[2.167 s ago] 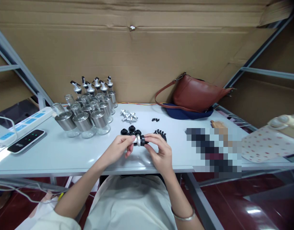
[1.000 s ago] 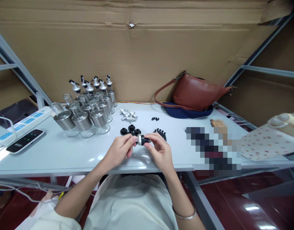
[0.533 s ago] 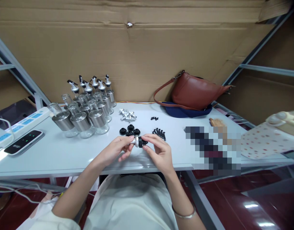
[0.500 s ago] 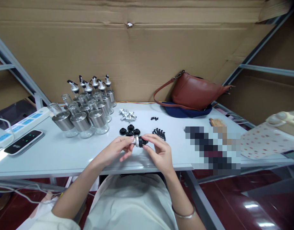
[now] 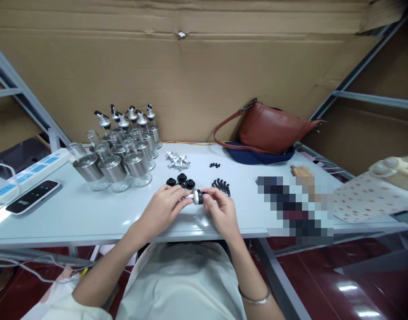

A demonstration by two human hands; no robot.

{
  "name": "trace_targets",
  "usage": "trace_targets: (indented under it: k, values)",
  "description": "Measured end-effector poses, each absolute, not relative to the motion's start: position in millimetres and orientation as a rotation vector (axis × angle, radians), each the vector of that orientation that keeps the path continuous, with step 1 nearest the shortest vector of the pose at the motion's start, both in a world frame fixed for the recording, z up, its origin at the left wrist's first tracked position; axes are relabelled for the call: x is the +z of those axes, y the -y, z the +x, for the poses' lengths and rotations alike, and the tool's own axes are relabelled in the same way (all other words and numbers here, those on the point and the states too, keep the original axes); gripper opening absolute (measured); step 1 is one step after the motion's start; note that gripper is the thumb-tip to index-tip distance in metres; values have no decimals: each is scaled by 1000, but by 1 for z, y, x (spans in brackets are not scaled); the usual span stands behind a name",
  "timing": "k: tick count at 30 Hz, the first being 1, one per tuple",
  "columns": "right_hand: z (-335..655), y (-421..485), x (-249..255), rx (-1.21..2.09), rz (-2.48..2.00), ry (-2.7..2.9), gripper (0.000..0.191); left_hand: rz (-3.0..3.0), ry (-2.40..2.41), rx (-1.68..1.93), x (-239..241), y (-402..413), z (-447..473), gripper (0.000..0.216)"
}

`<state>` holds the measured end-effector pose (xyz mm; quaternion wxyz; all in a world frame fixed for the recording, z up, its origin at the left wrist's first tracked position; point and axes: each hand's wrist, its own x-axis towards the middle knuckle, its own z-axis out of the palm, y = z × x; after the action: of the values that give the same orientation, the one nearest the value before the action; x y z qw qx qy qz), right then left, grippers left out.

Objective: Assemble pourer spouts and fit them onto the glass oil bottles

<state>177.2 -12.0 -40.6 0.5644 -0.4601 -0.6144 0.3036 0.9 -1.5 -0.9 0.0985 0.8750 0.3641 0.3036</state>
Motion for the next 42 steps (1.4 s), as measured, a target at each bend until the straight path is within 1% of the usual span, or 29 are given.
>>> trace_targets:
  k: [5, 9, 12, 14, 17, 23, 24, 27, 30, 34, 38, 42]
  values:
    - [176, 9, -44, 793, -1167, 1466, 40, 2919, -997, 1018, -10, -1, 1, 18]
    - [176, 7, -51, 882, -1224, 1444, 50, 3018, -918, 1094, -10, -1, 2, 14]
    - [176, 7, -52, 922, -1249, 1430, 53, 3017, -885, 1118, -9, -1, 3, 12]
    - [177, 8, -50, 916, -1228, 1427, 52, 3004, -901, 1101, -8, -1, 4, 14]
    - [177, 10, -45, 850, -1150, 1461, 44, 2909, -1003, 1073, -7, -1, 4, 19]
    - [176, 11, -41, 629, -925, 1587, 11, 2361, -1247, 928, -2, 0, 2, 28]
    - [176, 11, -41, 613, -899, 1599, 10, 2229, -1264, 884, -2, -1, 1, 29]
    - [176, 13, -41, 569, -834, 1627, 16, 1855, -1193, 739, -3, -4, -2, 35]
    - [177, 14, -40, 550, -799, 1640, 21, 1662, -1106, 669, -6, -6, -3, 37]
    - [177, 15, -40, 602, -796, 1614, 25, 1604, -1059, 643, -6, -7, -3, 37]
    - [176, 15, -41, 660, -917, 1491, 19, 1631, -1026, 665, 0, -5, -3, 33]
    - [175, 15, -40, 731, -1051, 1430, 12, 1812, -1031, 768, 7, -2, -4, 25]
